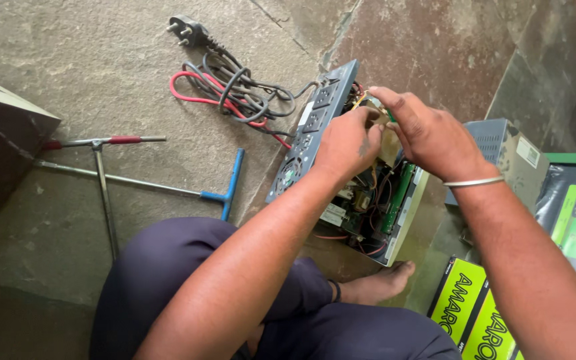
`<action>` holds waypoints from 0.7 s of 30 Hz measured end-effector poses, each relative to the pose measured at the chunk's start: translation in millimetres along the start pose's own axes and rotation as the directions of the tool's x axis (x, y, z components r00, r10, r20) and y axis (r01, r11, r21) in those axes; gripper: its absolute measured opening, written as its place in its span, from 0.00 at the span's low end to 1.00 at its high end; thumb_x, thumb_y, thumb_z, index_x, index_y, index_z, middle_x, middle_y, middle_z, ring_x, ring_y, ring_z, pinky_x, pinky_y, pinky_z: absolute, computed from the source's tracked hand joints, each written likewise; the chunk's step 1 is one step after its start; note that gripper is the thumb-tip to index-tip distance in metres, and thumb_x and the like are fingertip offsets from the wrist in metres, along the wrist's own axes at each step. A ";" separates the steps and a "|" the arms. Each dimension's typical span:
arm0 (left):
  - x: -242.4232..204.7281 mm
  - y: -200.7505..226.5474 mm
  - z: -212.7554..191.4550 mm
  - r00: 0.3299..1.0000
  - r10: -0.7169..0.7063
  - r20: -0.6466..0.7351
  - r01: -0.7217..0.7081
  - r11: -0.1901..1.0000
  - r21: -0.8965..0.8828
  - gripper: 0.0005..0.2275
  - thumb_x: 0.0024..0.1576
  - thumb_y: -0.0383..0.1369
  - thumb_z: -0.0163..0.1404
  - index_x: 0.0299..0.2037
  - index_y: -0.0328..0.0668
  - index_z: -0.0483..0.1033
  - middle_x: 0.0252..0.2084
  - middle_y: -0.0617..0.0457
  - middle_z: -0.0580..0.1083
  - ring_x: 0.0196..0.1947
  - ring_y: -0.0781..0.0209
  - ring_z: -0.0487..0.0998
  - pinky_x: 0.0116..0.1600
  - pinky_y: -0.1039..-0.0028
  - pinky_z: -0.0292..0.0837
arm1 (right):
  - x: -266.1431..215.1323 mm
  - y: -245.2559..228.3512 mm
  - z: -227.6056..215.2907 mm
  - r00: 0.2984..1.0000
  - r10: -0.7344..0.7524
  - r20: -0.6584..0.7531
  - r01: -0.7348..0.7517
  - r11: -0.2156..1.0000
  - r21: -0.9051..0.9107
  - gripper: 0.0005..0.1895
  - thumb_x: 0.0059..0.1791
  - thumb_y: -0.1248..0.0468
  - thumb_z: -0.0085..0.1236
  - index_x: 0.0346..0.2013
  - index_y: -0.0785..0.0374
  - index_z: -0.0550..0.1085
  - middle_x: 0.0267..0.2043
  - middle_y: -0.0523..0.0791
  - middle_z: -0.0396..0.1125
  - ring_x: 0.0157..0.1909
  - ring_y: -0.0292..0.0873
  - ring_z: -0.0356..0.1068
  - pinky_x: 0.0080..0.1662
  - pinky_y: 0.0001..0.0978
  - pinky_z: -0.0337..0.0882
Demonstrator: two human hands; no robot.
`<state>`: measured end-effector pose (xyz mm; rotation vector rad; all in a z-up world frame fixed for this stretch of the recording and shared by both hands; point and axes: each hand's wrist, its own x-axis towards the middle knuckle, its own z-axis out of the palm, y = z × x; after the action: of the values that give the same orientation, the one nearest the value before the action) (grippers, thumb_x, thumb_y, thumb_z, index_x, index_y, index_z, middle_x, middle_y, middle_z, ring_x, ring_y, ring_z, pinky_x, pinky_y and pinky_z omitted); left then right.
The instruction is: The person sits on the floor and uses a screwdriver to tighten screws on the internal components of an open electronic device, likely a power inverter. The person adjusts the device's position and continues to work on the circuit board and transformer area.
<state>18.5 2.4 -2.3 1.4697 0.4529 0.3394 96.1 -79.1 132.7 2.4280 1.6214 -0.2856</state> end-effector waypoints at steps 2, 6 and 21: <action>2.1 -1.5 -1.2 1.000 -0.004 -0.001 0.004 1.000 0.007 0.14 0.55 0.36 0.51 0.47 0.38 0.80 0.43 0.39 0.80 0.46 0.39 0.80 0.53 0.56 0.74 | 9.6 1.3 0.1 1.000 0.008 0.013 -0.008 1.000 0.009 0.38 0.50 0.69 0.58 0.72 0.43 0.56 0.47 0.51 0.70 0.37 0.64 0.73 0.35 0.54 0.72; 4.0 -3.4 -2.6 0.996 -0.049 0.074 0.044 0.996 0.071 0.14 0.55 0.38 0.52 0.46 0.38 0.81 0.42 0.37 0.80 0.46 0.39 0.80 0.54 0.55 0.73 | 21.7 4.4 2.1 0.999 0.031 0.033 -0.032 0.999 0.017 0.38 0.49 0.68 0.59 0.71 0.42 0.57 0.49 0.51 0.71 0.36 0.65 0.72 0.35 0.55 0.73; 6.4 0.0 -6.0 0.983 -0.119 0.138 0.109 0.991 0.080 0.16 0.55 0.40 0.52 0.48 0.41 0.82 0.43 0.38 0.80 0.48 0.41 0.80 0.55 0.57 0.73 | 23.1 2.7 6.0 0.997 0.050 0.057 -0.052 0.998 0.034 0.37 0.49 0.70 0.58 0.70 0.43 0.58 0.51 0.51 0.71 0.42 0.64 0.74 0.39 0.53 0.74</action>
<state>21.2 10.8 -3.1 1.5194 0.4360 0.1266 107.1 -61.3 120.8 2.4600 1.5417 -0.3740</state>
